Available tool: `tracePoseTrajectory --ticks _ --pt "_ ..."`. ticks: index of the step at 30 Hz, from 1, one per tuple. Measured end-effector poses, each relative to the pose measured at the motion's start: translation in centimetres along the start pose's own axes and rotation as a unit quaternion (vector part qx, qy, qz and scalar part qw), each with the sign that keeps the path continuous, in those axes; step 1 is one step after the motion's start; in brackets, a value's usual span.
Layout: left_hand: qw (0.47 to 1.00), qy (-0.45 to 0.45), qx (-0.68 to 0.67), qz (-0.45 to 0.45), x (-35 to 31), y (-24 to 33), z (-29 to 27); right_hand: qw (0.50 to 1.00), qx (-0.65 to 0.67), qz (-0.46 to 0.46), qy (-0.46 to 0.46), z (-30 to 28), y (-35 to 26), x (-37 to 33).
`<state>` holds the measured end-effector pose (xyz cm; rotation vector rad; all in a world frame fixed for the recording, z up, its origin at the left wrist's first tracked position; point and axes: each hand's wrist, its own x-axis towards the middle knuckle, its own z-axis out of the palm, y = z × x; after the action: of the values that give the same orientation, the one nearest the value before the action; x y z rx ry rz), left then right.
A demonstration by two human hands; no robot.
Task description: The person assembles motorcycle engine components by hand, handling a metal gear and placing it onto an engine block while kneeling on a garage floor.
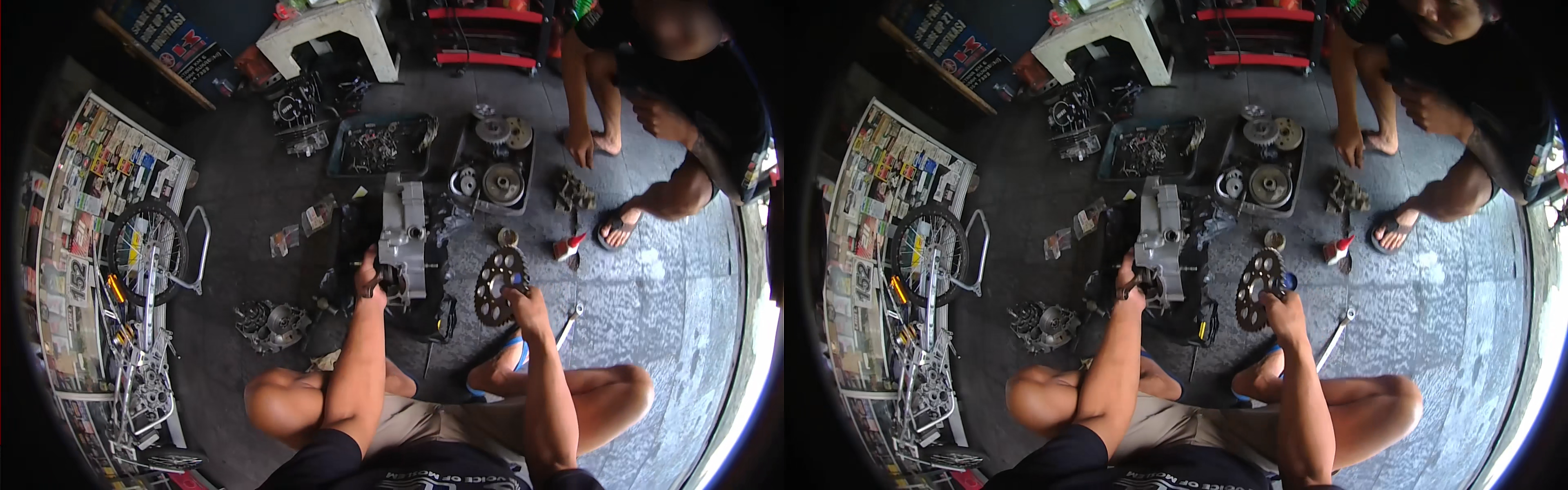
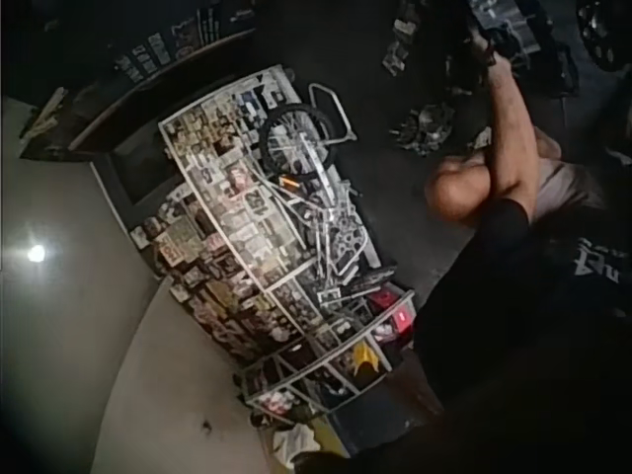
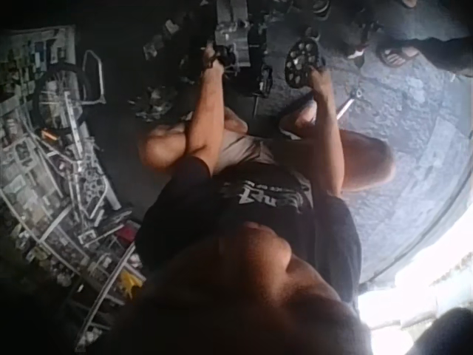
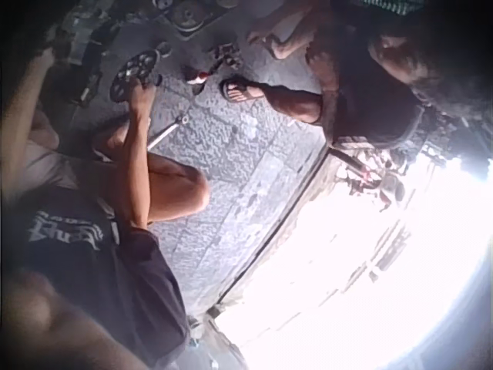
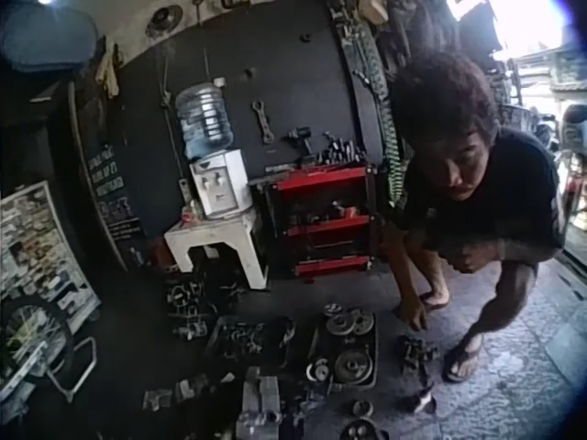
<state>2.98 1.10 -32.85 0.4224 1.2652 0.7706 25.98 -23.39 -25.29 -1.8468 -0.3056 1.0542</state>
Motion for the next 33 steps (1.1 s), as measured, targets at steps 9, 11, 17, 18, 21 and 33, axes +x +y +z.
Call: tracePoseTrajectory --ticks 9,11,17,18,21,33 --pt "0.998 -0.040 -0.046 -0.006 -1.1 0.7 1.2 0.982 -0.081 -0.153 0.082 5.4 -1.5 -2.2" --pt "0.998 -0.039 -0.039 -0.008 -1.3 0.8 1.3 0.965 -0.110 -0.228 0.069 5.8 -2.9 -2.8" --pt "0.997 -0.041 -0.067 -0.004 -0.5 -0.2 0.4 0.955 -0.073 -0.271 0.098 7.4 -2.9 -3.1" --pt "0.998 -0.028 -0.064 0.001 0.1 -0.2 0.0 0.965 -0.062 -0.235 0.100 7.5 -2.3 -2.7" --pt "1.000 -0.005 -0.021 0.006 1.2 -0.5 -0.9 0.988 -0.063 -0.104 0.099 6.2 0.2 -0.5" --pt "0.999 0.032 -0.019 0.018 1.7 -1.2 -0.2 0.899 -0.393 -0.116 0.153 10.4 9.4 -0.3"
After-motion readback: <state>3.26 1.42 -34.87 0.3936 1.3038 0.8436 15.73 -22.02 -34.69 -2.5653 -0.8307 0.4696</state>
